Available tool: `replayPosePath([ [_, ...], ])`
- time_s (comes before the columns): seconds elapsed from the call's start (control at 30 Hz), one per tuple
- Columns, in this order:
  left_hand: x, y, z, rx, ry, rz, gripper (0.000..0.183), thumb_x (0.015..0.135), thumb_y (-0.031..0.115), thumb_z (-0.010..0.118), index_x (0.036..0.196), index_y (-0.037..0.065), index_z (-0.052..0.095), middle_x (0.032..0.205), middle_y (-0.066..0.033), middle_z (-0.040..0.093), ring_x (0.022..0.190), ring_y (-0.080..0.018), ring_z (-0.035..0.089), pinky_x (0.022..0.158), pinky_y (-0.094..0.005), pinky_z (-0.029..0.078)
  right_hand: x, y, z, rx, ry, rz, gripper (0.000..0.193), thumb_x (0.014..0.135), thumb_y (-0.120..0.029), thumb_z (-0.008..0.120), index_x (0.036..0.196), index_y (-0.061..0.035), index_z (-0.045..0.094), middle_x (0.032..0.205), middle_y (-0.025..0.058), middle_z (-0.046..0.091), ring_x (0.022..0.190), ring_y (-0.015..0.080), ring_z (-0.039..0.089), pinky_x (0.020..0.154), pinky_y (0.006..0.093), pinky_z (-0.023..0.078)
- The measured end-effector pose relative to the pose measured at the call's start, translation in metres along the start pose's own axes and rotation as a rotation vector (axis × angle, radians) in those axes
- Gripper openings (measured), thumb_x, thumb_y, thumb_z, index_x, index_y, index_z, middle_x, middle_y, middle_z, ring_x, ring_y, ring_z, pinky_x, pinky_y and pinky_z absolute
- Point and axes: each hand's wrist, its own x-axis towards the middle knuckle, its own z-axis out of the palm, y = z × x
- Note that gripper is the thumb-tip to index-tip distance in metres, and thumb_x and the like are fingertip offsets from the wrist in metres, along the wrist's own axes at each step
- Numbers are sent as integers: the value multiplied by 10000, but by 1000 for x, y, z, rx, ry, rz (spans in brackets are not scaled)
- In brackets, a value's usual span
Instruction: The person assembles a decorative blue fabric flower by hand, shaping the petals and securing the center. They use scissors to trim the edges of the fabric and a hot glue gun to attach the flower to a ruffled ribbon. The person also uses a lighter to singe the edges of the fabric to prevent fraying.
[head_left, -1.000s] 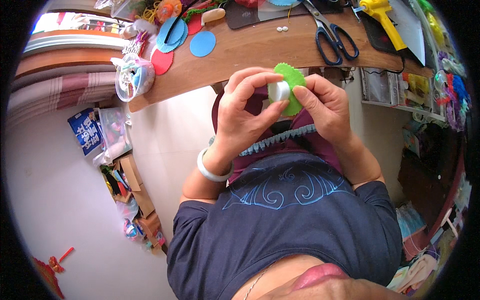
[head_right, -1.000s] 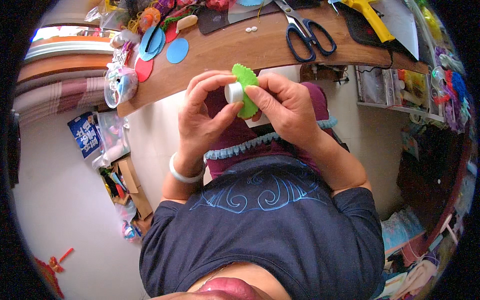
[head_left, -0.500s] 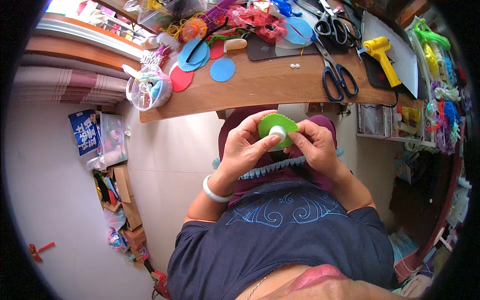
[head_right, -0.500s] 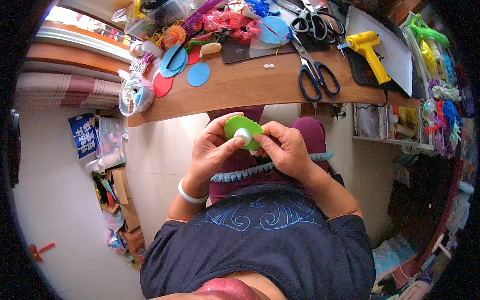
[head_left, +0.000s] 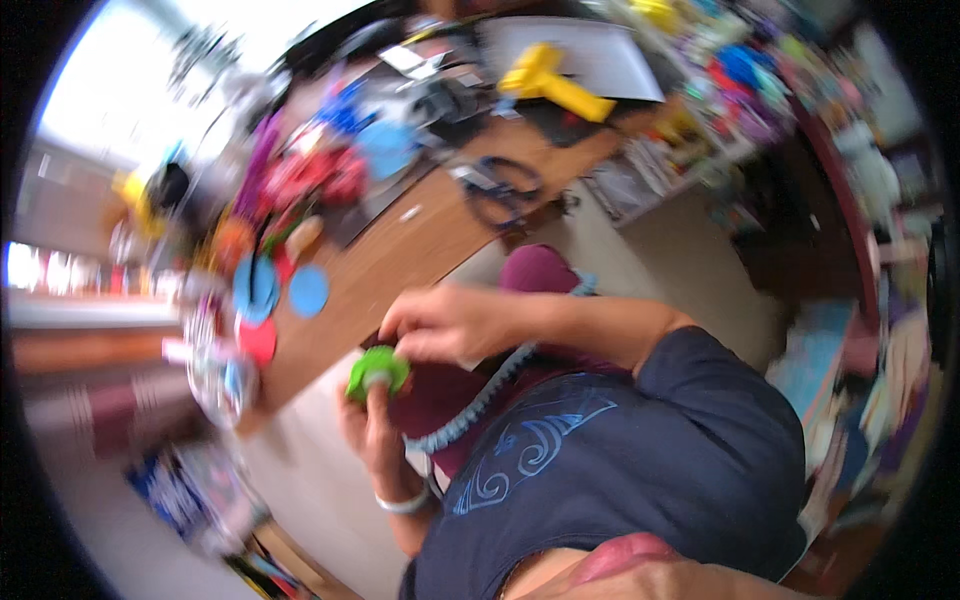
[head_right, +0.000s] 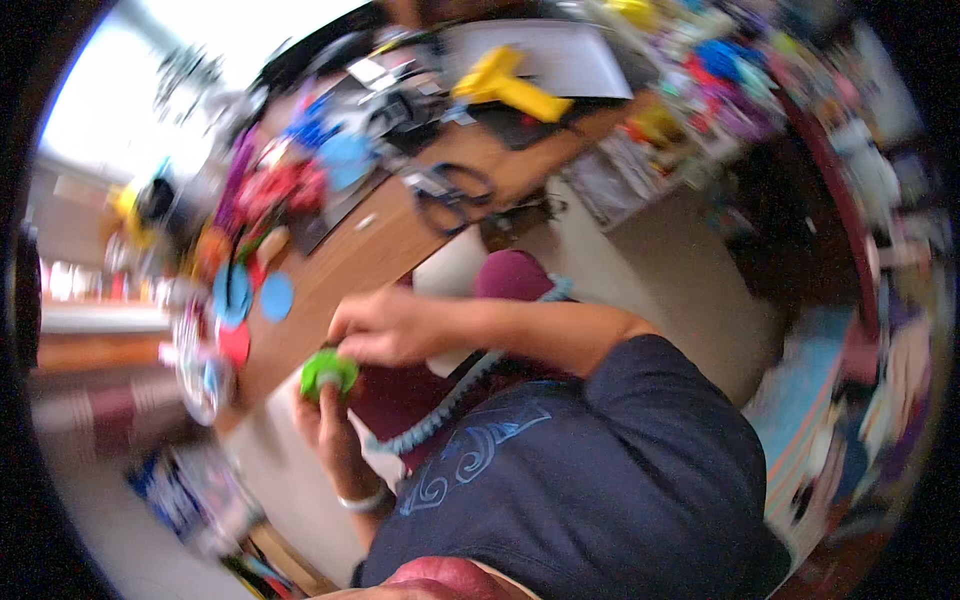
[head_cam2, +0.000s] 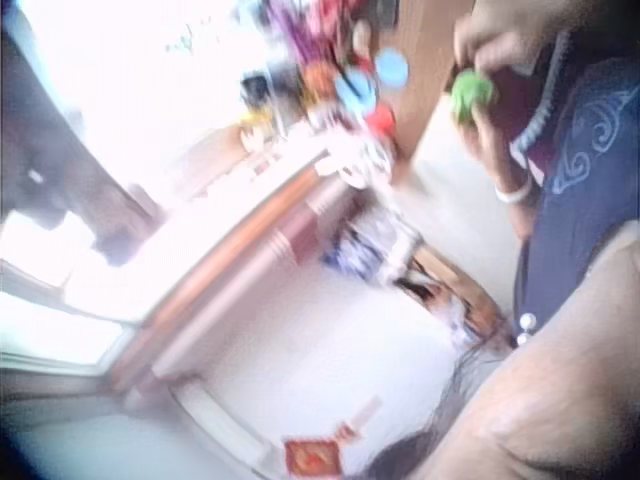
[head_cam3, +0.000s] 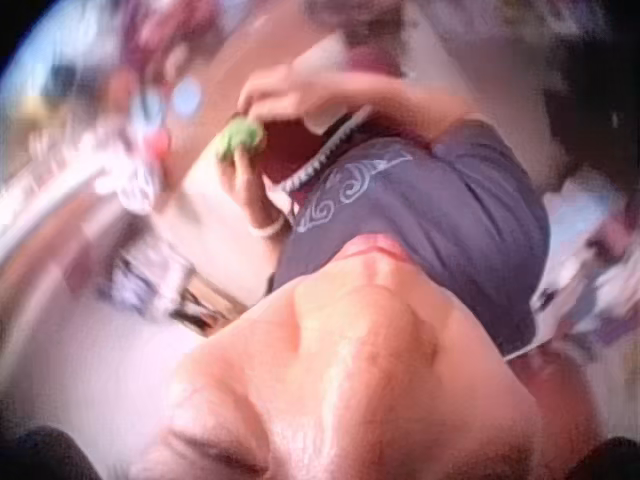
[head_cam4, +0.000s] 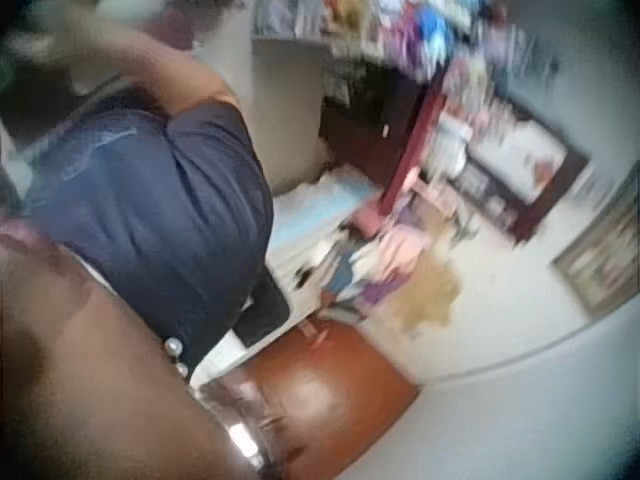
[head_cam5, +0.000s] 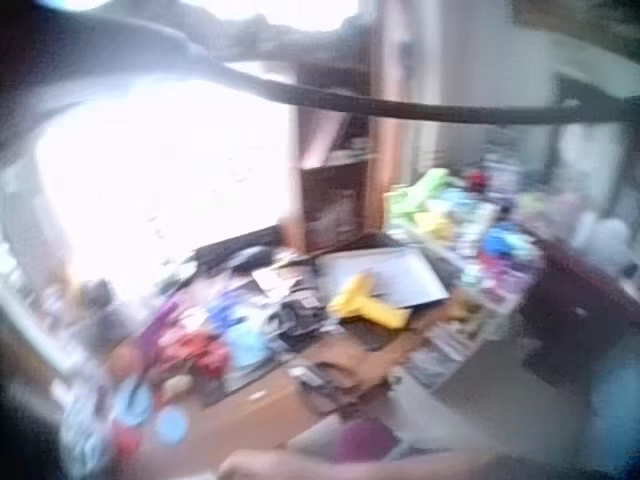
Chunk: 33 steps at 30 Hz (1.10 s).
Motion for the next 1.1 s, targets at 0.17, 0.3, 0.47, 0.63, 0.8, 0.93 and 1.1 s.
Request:
replayPosePath([
  [0.17, 0, -20, -17, -140, -178, -181, 235, 898, 51, 530, 1129, 3, 525, 1019, -92, 605, 869, -157, 604, 772, -279, 507, -23, 17, 31, -181, -11, -3, 198, 854, -205, 579, 894, -14, 548, 772, 170, 595, 748, 357, 583, 636, 411, 442],
  [0.3, -2, -20, 4, -152, -249, -191, 274, 869, 80, 593, 1124, 0, 530, 1017, -91, 605, 865, -159, 603, 799, -277, 493, -43, 18, 21, -89, 48, 33, 212, 864, -208, 579, 915, -3, 559, 760, 171, 605, 701, 319, 600, 621, 375, 446],
  [0.47, 0, -32, 16, -87, -180, -79, 254, 867, 92, 601, 1097, 13, 529, 1004, -100, 604, 843, -168, 601, 746, -285, 505, -67, 20, 11, -37, 47, 109, 261, 865, -222, 584, 1009, -6, 559, 778, 148, 616, 722, 308, 602, 647, 369, 452],
  [0.63, -2, -27, 14, -132, -127, -116, 254, 874, 75, 584, 1108, 0, 523, 1005, -107, 611, 851, -187, 619, 681, -304, 536, -106, 103, 21, -608, -458, 438, 468, 803, -385, 605, 1094, -23, 548, 996, 196, 606, 965, 378, 565, 807, 447, 449],
  [0.8, -16, -36, 8, -109, -75, -156, 257, 876, 61, 576, 1121, 9, 517, 1017, -107, 612, 858, -196, 631, 663, -305, 554, -153, 128, 38, -745, -492, 540, 332, 764, -311, 611, 951, -36, 609, 944, 163, 638, 967, 340, 582, 844, 449, 391],
  [0.93, -30, -54, 5, -85, -66, -222, 233, 875, 66, 581, 1097, 15, 531, 990, -95, 623, 840, -180, 631, 665, -292, 551, -169, 159, 48, -858, -419, 466, 213, 759, -259, 598, 816, -59, 642, 866, 135, 652, 881, 312, 609, 762, 443, 400],
  [1.1, -57, -52, 24, -62, -83, -96, 227, 862, 92, 609, 1063, 8, 542, 944, -95, 630, 798, -177, 632, 661, -292, 544, -168, 111, 31, -572, -123, 429, 234, 797, -246, 568, 877, -32, 617, 860, 157, 645, 841, 335, 614, 744, 455, 440],
])
